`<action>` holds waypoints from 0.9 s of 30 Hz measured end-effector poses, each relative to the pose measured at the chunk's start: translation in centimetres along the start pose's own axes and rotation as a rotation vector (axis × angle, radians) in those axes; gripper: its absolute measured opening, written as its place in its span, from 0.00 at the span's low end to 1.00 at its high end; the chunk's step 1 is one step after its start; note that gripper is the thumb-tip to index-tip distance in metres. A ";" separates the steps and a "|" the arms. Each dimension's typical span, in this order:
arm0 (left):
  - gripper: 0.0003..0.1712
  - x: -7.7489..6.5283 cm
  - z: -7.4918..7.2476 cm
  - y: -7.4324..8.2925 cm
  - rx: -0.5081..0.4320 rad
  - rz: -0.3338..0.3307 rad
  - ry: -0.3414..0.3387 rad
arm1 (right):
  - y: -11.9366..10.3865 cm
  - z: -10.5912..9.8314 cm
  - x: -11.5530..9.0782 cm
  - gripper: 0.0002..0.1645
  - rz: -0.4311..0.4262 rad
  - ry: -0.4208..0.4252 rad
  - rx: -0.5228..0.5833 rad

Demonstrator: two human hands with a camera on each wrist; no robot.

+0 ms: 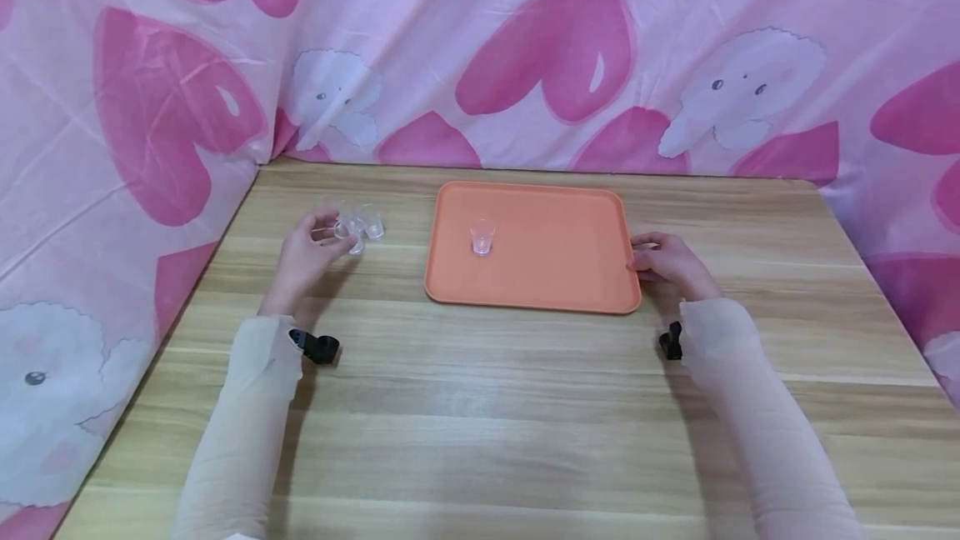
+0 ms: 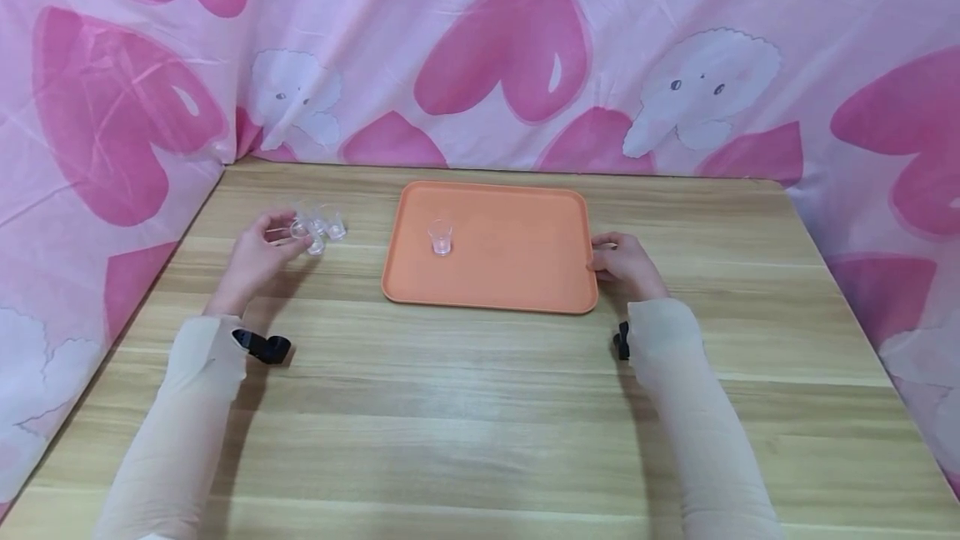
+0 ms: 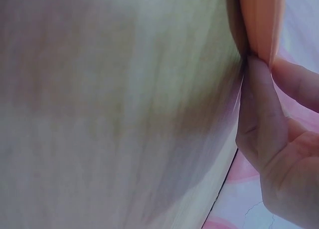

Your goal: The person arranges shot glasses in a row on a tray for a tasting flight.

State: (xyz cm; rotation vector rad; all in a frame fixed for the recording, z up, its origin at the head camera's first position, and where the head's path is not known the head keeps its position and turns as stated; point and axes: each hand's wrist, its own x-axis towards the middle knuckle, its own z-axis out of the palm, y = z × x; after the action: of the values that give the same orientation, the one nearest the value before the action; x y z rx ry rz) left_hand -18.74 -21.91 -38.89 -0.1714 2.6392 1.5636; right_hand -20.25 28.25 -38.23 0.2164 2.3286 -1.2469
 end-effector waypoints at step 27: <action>0.32 -0.2 0.7 -0.4 0.031 -0.047 0.015 | -0.1 0.0 -0.1 0.33 0.011 -0.002 -0.005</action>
State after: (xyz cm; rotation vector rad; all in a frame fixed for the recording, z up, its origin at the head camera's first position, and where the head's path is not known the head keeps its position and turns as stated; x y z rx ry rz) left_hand -18.53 -21.49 -39.59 -0.2432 2.6487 1.5122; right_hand -20.22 28.19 -38.08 0.2265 2.3256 -1.2350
